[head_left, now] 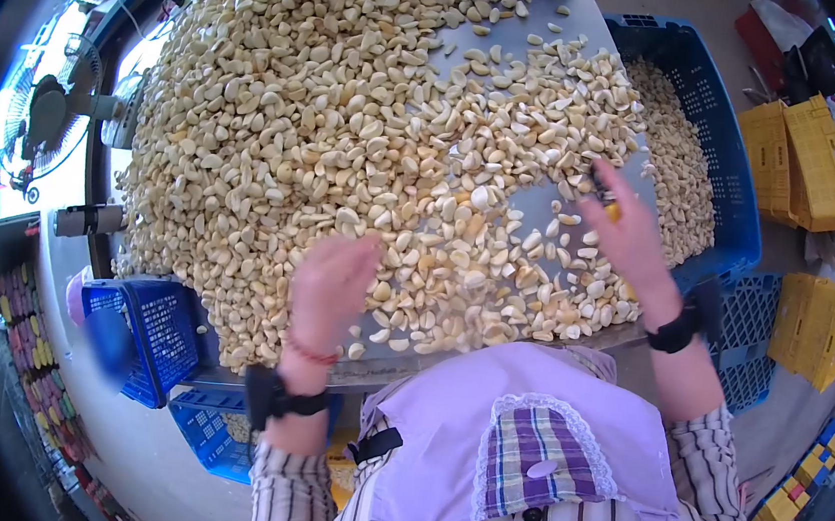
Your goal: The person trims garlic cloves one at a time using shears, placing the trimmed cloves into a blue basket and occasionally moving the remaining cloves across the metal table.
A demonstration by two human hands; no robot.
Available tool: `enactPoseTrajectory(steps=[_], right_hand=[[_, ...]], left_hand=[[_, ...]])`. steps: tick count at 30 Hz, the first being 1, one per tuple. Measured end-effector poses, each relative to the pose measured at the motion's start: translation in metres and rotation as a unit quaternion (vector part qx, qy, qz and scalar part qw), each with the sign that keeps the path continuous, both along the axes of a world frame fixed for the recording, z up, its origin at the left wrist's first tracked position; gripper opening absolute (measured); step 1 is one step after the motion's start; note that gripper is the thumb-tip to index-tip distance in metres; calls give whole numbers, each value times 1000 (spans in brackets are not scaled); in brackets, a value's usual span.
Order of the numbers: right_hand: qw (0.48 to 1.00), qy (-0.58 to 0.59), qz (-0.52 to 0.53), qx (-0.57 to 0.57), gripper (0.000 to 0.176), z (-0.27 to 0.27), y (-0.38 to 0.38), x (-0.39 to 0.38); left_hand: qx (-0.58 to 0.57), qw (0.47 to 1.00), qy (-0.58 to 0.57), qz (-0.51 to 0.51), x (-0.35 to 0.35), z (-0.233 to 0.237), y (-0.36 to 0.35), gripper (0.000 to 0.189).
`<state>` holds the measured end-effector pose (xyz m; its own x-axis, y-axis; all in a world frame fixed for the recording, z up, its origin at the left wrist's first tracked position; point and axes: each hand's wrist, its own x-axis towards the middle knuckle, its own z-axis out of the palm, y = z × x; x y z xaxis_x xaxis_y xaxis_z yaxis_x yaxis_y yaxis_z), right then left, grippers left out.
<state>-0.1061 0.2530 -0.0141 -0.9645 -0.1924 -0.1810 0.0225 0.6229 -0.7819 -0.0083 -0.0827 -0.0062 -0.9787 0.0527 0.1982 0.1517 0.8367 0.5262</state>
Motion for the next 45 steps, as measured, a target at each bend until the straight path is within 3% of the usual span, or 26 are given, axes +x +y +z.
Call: enactPoseTrajectory(steps=[2,4,9,12,14,15,17,19,21,25,26,27,29,30,31,33,34,35,36,37,38,39,41,42,43,45], right_hand=[[999,16,22,-22,56,-4,-19,12],[996,7,50,-72,55,-2,-30,22],[987,-79,-3,-143,52,1,-32,36],[973,-149,1,-177,53,5,-34,42],[959,-200,45,-197,56,17,-42,46],[959,-198,40,-198,56,18,-45,49],[954,-207,126,-176,62,19,-52,52],[932,-234,153,-231,64,17,-59,55],[909,-163,225,-312,62,6,-64,60],[873,-247,242,-345,63,22,-63,52],[853,-324,222,-344,60,38,-57,47],[853,-324,221,-343,60,39,-56,47],[870,-321,187,-323,55,40,-56,47],[869,-322,188,-325,55,35,-54,46],[871,-322,127,-349,52,25,-49,45],[868,-322,65,-372,50,12,-43,42],[858,-315,8,-406,49,7,-41,40],[843,-308,-48,-438,47,6,-40,38],[839,-309,-54,-445,49,8,-39,37],[839,-308,-52,-445,49,8,-39,36],[854,-305,-44,-420,50,8,-38,35],[867,-301,-36,-395,52,9,-38,34],[884,-276,-25,-375,52,8,-35,34],[900,-257,-15,-351,52,7,-33,37],[901,-257,-19,-350,52,8,-33,39],[924,-217,33,-313,57,10,-36,40]], left_hand=[[0,999,-23,-29,-3,-30,28,8],[-178,971,-130,-94,-4,-47,39,5],[-170,964,-190,-73,-2,-41,37,4],[-94,961,-253,-56,-8,-27,39,9],[252,908,-332,44,-7,-23,42,15],[251,908,-333,38,-7,-20,44,15],[533,768,-338,110,-4,-12,51,17],[569,755,-313,94,0,-5,59,17],[596,764,-238,65,2,0,70,19],[587,790,-173,23,2,2,83,20],[604,777,-176,32,3,0,84,19],[604,777,-176,30,1,0,83,19],[789,569,-222,-64,0,1,77,16],[815,534,-200,-103,-6,1,77,15],[814,535,-200,-102,-14,5,77,15],[790,581,-162,110,-31,12,74,16],[718,648,-204,152,-39,-9,58,12],[718,648,-203,153,-46,-30,56,12],[465,849,-224,116,-53,-49,54,14],[162,959,-221,65,-58,-56,55,20],[13,990,-141,23,-58,-60,59,28],[12,990,-139,24,-57,-61,58,28],[208,945,-246,50,-57,-61,59,21],[331,913,-232,47,-56,-59,60,15],[332,913,-234,44,-55,-51,59,15],[580,709,-387,104,-50,-31,53,10]])
